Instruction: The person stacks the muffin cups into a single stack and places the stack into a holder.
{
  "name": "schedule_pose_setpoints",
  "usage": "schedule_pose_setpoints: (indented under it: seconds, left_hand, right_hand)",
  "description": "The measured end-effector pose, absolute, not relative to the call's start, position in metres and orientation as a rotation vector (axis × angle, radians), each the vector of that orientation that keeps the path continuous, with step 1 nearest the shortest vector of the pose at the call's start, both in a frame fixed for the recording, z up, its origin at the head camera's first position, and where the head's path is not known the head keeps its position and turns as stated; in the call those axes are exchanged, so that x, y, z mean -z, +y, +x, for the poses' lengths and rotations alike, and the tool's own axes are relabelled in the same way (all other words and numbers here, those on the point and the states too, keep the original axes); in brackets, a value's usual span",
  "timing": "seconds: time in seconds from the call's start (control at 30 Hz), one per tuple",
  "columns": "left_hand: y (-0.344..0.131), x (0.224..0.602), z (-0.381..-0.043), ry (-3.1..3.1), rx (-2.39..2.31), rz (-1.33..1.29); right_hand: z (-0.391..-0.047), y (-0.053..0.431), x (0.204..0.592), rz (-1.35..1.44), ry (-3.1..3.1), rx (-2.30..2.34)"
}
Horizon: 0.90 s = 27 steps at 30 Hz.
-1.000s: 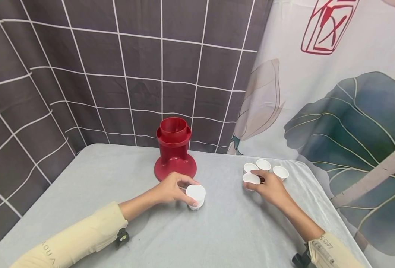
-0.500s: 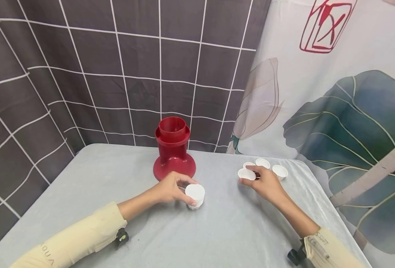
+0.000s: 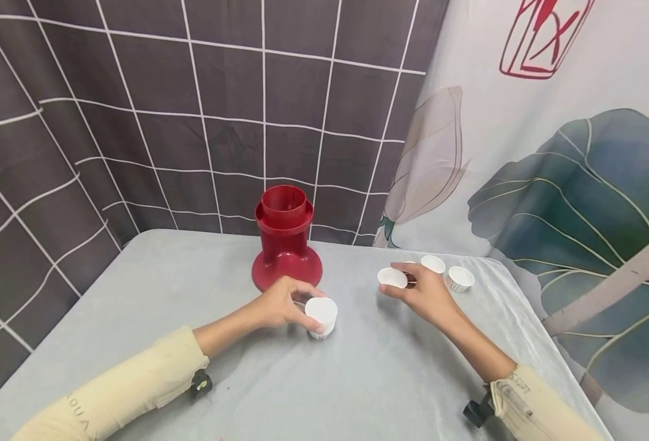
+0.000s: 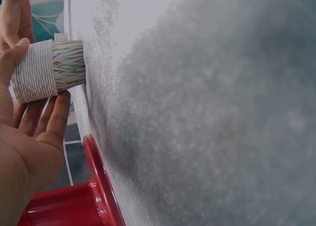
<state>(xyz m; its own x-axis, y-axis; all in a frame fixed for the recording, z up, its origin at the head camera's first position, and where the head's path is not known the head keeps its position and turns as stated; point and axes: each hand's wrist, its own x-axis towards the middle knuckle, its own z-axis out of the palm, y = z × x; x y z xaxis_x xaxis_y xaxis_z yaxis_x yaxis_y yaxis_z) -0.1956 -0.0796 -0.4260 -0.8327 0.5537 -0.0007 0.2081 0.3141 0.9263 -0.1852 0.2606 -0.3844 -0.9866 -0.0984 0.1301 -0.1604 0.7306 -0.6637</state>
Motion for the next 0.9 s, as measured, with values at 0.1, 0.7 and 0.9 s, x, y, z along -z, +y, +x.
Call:
schedule_pose_setpoints:
  seconds: [0.1, 0.7, 0.9]
  left_hand:
    - [-0.079, 0.425, -0.196, 2.272, -1.515, 0.686]
    - [-0.081, 0.425, -0.196, 2.282, -1.511, 0.708]
    - [-0.080, 0.426, -0.197, 2.270, -1.522, 0.720]
  right_hand:
    - [-0.186, 0.255, 0.382, 0.241, -2.830, -1.128]
    - [-0.184, 0.226, 0.372, 0.320, -2.798, -1.180]
    - [-0.183, 0.221, 0.373, 0.334, -2.792, -1.200]
